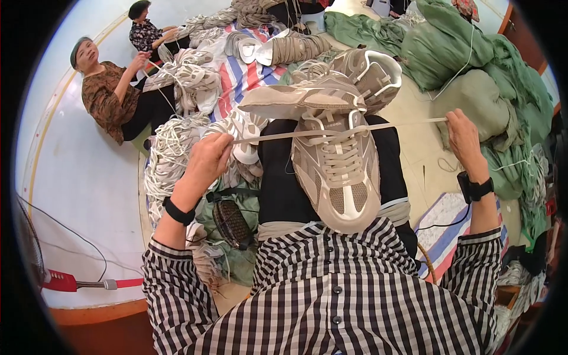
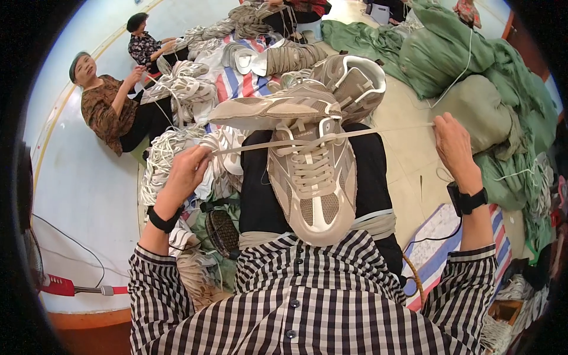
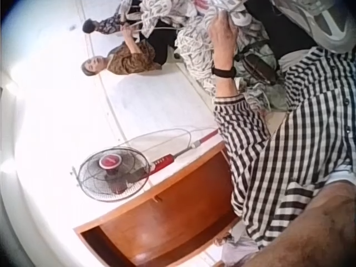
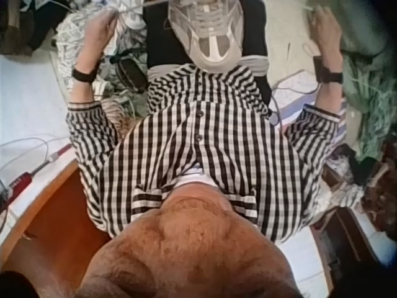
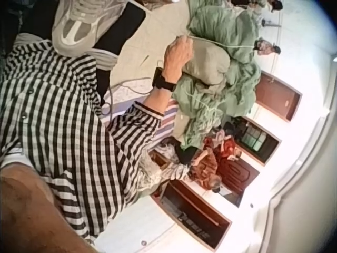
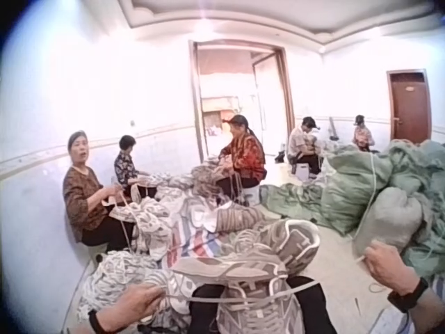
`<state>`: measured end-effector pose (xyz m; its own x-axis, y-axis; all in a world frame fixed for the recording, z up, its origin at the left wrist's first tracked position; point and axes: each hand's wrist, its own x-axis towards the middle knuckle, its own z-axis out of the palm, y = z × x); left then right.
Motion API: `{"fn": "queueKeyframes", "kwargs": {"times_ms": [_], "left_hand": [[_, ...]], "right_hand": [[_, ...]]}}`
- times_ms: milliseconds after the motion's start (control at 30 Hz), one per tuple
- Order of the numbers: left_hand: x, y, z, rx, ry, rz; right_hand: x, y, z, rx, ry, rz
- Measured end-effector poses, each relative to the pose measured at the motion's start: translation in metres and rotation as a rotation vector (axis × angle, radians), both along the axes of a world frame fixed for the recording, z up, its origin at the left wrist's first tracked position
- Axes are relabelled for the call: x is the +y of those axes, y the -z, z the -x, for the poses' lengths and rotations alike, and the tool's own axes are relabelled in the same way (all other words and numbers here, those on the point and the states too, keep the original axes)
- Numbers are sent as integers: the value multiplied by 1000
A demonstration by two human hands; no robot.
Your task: The recorder is lacing a pair of beige athletic shoes while sitting in a workshop with several other workers.
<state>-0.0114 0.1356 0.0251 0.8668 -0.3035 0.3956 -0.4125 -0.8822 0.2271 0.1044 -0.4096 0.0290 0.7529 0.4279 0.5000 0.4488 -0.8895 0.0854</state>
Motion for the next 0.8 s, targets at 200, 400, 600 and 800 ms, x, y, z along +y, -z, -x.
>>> {"fn": "queueKeyframes", "kwargs": {"times_ms": [200,400,600,800], "left_hand": [[2,-2,-9,-199,-5,-243],[17,22,-6,-116,-109,-363],[59,42,21,33,-350,-517],[62,46,28,109,-387,-417]], "right_hand": [[-28,9,-16,165,-51,-115],[-50,22,-10,211,95,-139],[-53,35,-5,163,183,-220],[-40,43,13,301,102,-553]]}}
